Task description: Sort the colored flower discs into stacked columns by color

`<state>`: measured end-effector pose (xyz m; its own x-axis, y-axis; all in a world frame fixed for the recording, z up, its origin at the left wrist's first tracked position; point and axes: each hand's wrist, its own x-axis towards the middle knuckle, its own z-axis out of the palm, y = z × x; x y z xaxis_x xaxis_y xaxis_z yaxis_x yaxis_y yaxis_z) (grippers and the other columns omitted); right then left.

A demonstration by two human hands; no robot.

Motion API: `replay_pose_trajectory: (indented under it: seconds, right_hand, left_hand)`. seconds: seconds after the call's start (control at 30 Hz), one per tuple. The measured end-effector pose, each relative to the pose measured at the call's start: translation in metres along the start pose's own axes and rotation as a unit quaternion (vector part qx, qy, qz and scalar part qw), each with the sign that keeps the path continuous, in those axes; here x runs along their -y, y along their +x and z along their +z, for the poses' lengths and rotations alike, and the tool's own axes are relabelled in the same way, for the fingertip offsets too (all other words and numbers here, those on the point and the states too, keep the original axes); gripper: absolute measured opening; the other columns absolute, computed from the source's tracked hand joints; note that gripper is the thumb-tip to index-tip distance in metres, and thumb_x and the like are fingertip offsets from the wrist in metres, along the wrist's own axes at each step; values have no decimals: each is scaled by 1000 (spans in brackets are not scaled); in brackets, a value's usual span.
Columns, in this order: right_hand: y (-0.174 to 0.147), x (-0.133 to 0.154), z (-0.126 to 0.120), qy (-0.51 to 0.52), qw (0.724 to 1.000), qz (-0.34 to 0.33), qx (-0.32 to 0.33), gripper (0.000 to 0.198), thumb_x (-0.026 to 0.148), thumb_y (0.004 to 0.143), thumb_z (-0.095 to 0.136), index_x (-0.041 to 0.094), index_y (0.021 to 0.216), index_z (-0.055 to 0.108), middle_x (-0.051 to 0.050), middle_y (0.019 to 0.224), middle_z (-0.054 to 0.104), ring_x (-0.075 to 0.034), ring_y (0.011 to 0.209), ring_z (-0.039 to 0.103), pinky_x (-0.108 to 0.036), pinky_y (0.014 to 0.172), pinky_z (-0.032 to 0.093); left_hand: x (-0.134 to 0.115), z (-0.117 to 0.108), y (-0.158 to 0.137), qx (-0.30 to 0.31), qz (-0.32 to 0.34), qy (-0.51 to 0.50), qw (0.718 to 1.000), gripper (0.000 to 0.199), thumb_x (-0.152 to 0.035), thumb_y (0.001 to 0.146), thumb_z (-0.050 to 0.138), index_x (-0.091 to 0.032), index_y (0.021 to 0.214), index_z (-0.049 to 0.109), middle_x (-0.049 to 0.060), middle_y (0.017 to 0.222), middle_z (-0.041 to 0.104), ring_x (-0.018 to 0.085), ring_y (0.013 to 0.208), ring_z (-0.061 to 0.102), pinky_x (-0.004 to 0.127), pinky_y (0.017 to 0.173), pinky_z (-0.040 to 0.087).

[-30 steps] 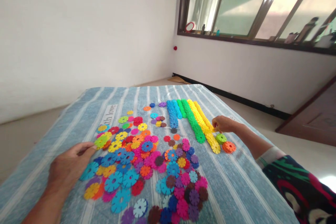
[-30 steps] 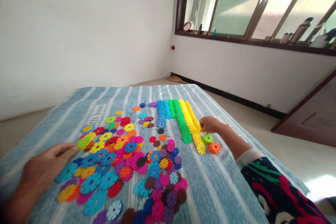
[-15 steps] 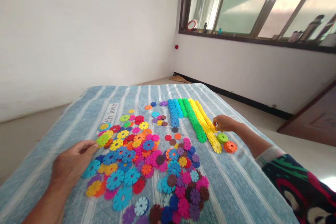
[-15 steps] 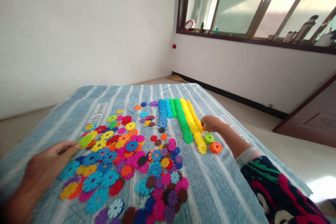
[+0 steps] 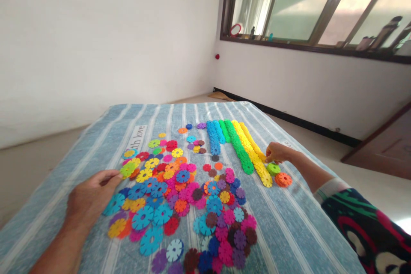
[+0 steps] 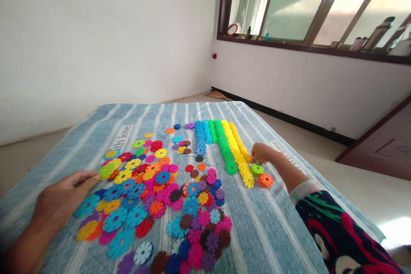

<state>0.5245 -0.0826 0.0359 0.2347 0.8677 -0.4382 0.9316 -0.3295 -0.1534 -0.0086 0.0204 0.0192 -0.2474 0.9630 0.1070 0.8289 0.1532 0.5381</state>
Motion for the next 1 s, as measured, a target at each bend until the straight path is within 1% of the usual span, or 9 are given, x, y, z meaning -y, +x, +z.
replay_pose_trajectory:
  seconds: [0.23, 0.33, 0.47, 0.57, 0.67, 0.73, 0.8, 0.87, 1.0]
  right_hand:
    - [0, 1, 2, 17, 1000, -14, -11, 20, 31, 74, 65, 14, 63, 64, 3, 44, 56, -8, 41, 50, -18, 46, 37]
    - [-1, 3, 1, 10, 1000, -10, -12, 17, 28, 75, 63, 14, 65, 65, 3, 44, 56, -8, 41, 51, -18, 47, 37]
    - [-8, 8, -2, -17, 1000, 5, -18, 15, 27, 76, 62, 14, 69, 67, 2, 45, 58, -10, 44, 54, -20, 48, 37]
    - [-17, 14, -8, -51, 998, 11, -45, 16, 27, 78, 61, 14, 76, 69, -1, 49, 61, -14, 51, 58, -22, 51, 36]
    - [-28, 29, -12, -85, 992, -3, -90, 20, 31, 78, 60, 15, 85, 70, -6, 66, 67, -19, 66, 62, -24, 54, 35]
    - [-38, 45, -11, -97, 989, -29, -111, 21, 34, 79, 60, 18, 88, 70, -7, 83, 70, -20, 76, 62, -25, 56, 35]
    - [-49, 65, -6, -99, 985, -77, -116, 20, 35, 80, 59, 22, 89, 70, -4, 91, 69, -18, 80, 62, -23, 59, 35]
    - [-61, 88, 4, -97, 977, -151, -112, 18, 34, 81, 58, 23, 90, 70, -3, 86, 69, -16, 76, 61, -23, 60, 35]
    - [-89, 133, 29, -92, 959, -253, -91, 20, 34, 83, 59, 24, 98, 67, -1, 77, 68, -15, 72, 61, -23, 58, 31]
  left_hand:
    - [2, 2, 2, -1, -4, -4, 1000, 33, -44, 68, 52, -23, 88, 68, 0, 82, 71, 21, 80, 62, 28, 68, 44]
    - [4, 5, 3, -10, -2, -19, 1000, 31, -44, 67, 53, -24, 85, 68, 0, 79, 70, 22, 79, 63, 29, 68, 45]
    - [7, 10, 2, -20, 7, -40, 999, 29, -41, 66, 54, -23, 84, 68, 0, 77, 69, 21, 79, 64, 29, 71, 46]
    - [9, 13, 0, -22, 20, -55, 998, 31, -41, 67, 53, -22, 87, 68, 0, 79, 69, 21, 79, 64, 29, 73, 46]
    - [12, 14, -1, -23, 28, -64, 997, 31, -40, 67, 53, -21, 87, 67, 1, 81, 69, 20, 80, 64, 28, 75, 46]
    - [12, 14, -2, -22, 27, -66, 997, 31, -40, 67, 54, -21, 88, 67, 1, 80, 69, 20, 80, 64, 28, 75, 46]
    - [12, 14, -3, -20, 28, -67, 997, 31, -39, 68, 54, -20, 89, 68, 2, 80, 70, 20, 79, 65, 28, 75, 46]
    - [11, 14, -2, -21, 29, -61, 998, 31, -39, 69, 54, -20, 89, 68, 2, 81, 70, 21, 80, 65, 29, 75, 46]
    - [13, 16, -1, -23, 25, -56, 998, 30, -37, 69, 56, -20, 90, 68, 2, 81, 70, 20, 80, 65, 28, 74, 46]
